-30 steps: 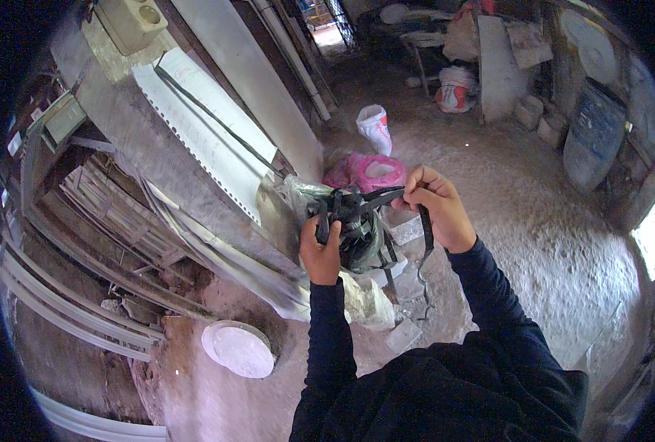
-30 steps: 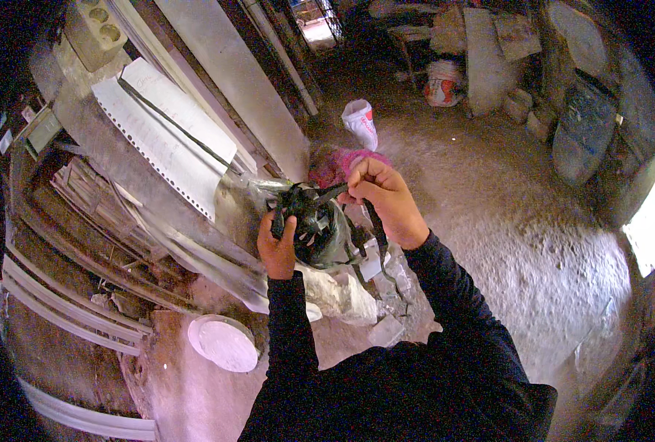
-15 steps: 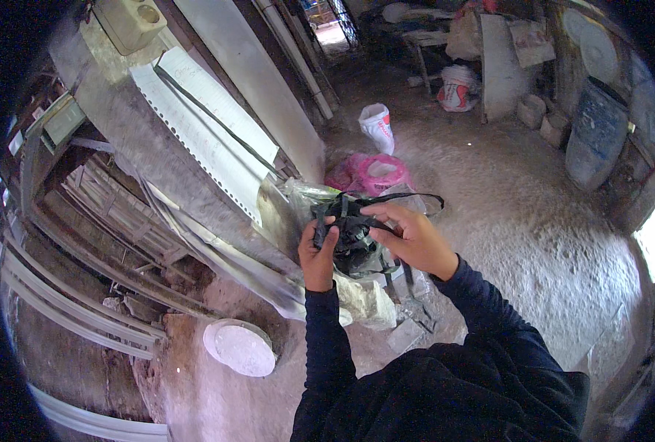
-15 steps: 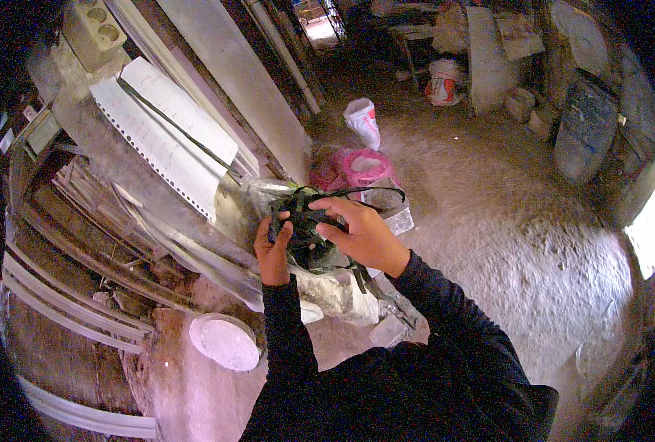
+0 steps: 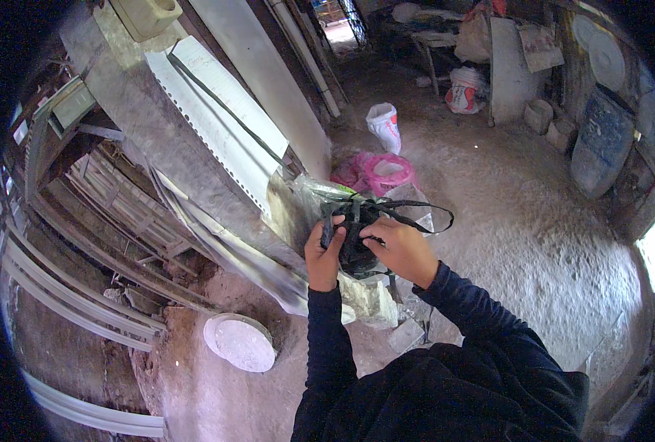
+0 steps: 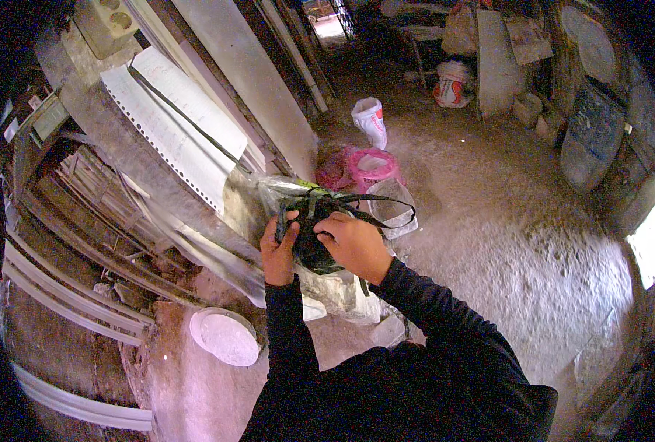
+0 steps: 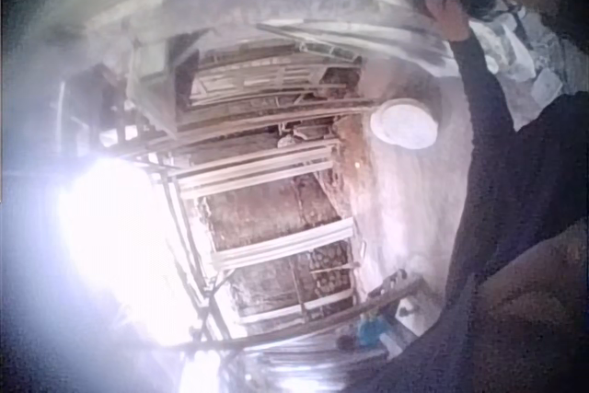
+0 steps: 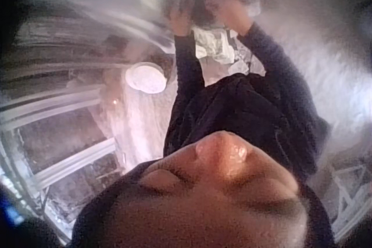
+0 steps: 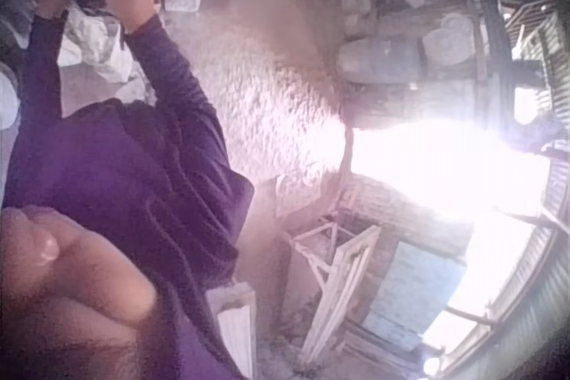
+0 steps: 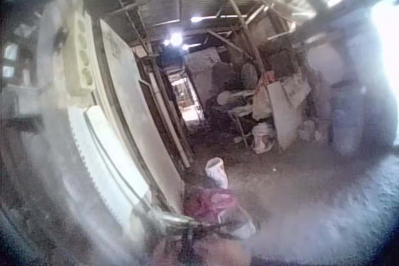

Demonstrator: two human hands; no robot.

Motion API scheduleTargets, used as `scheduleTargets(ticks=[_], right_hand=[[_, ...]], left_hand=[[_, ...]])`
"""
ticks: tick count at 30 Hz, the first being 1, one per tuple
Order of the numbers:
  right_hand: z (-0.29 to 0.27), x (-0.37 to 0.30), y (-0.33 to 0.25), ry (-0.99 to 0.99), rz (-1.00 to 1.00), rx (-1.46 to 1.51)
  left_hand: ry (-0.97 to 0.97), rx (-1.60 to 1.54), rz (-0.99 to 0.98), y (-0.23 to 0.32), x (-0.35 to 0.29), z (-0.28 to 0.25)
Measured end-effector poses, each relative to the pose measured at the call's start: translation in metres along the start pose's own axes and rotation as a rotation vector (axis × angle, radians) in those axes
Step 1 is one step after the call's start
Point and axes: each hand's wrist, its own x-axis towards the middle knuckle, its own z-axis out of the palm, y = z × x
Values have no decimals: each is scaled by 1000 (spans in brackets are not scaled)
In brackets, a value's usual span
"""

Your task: The person untangles and sorts a bundle of black cables on a wooden workbench, then places them into an orange bucket. The person then walks across the workshop and places the cables into a black bag.

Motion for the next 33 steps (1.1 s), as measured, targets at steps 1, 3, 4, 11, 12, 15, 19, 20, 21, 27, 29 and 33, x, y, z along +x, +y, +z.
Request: scheduleTargets(ticks=[1,3,4,11,12,15,19,20,21,27,29,33], right_hand=[[2,-1,1,-15,-2,-23],[6,-2,3,-12,-7,-49],[8,-3,4,-10,-11,-60],[14,-3,16,138,-25,145],[16,-3,20,164,-42,187],[17,-5,27,139,31,333],[18,-9,27,70,183,600],[16,-9,25,38,229,655],[13,-10,22,6,275,710],[10,-10,23,-76,311,897],[12,-11,25,-86,310,917],[15,-15,36,-77,269,765]], left_hand=[[-9,7,5,1,0,0],[-35,17,-9,-4,0,-3],[-46,24,-16,-5,0,-6],[-218,148,16,-7,-1,-17],[-251,131,16,-8,-1,-17],[-287,155,69,-5,0,-14],[-304,73,69,1,-3,-7],[-301,89,70,1,-4,-6],[-299,104,70,1,-4,-6],[-325,6,59,-9,-4,-10],[-311,-13,43,-11,-5,-11],[-226,0,40,-9,-6,-9]])
